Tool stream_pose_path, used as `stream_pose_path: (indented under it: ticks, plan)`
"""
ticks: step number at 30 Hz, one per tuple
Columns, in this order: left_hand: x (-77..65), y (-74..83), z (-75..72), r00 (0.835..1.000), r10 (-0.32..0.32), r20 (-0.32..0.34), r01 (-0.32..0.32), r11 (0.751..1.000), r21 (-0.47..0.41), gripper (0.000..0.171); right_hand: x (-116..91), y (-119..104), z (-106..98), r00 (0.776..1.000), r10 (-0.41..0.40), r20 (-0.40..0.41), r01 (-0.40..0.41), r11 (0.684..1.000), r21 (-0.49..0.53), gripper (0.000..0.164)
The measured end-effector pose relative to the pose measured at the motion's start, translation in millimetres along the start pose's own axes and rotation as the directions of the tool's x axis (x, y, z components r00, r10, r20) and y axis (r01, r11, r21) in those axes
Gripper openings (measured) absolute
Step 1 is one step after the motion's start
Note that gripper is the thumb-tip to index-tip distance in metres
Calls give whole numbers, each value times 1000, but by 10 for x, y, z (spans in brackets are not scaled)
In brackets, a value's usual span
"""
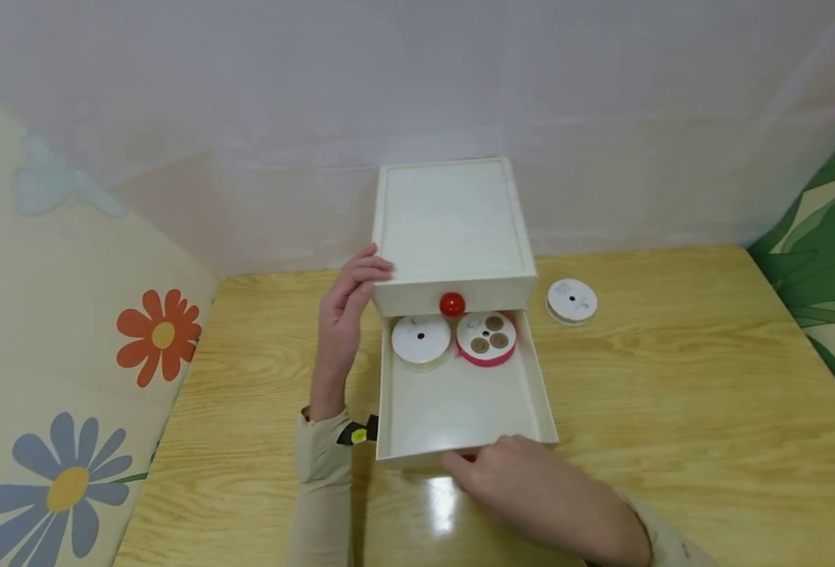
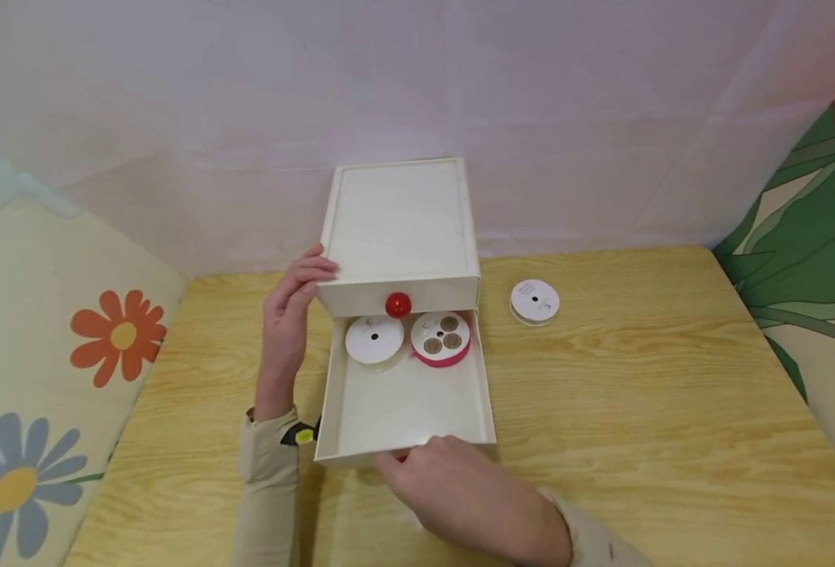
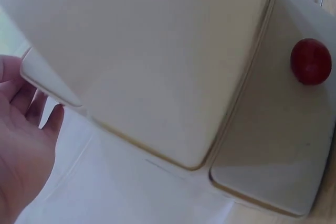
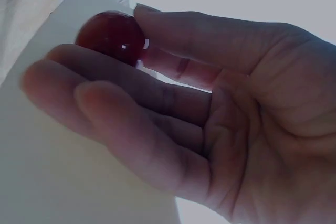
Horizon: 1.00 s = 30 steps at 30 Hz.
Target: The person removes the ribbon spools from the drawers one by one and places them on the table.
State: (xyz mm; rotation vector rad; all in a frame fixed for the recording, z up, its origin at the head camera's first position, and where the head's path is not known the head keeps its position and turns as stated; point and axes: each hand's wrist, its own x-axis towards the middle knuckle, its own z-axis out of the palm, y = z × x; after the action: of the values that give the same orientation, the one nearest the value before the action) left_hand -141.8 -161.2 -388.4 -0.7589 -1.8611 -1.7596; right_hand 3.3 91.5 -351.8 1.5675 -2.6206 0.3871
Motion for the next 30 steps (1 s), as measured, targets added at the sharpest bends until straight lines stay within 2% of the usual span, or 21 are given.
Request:
stream_pose_path:
  ticks: [8,14,17,24,28,30]
  plan:
    - [-8,56,-80,995,-43,89,45,999,-19,25,18,-85,119,994,36,106,-25,994,-106,21]
    - [-6,82,-84,993,-61,101,63,998,-20,23,36,-118,170,983,66,170,-57,997,-59,18]
    - [-7,93,-80,992,-72,103,74,997,-16,23,32,-113,171,983,71,168,-62,997,-54,19]
    - [-11,81,-83,991,-81,103,83,997,-11,24,36,-69,188,991,76,110,-68,995,-74,21]
    - [-8,85,-80,992,-82,95,84,996,-14,24,55,-47,226,993,33,115,-22,995,-96,21]
    - [-2,90,-78,993,-79,93,81,997,-16,24,64,-42,230,990,38,135,-28,997,-77,21]
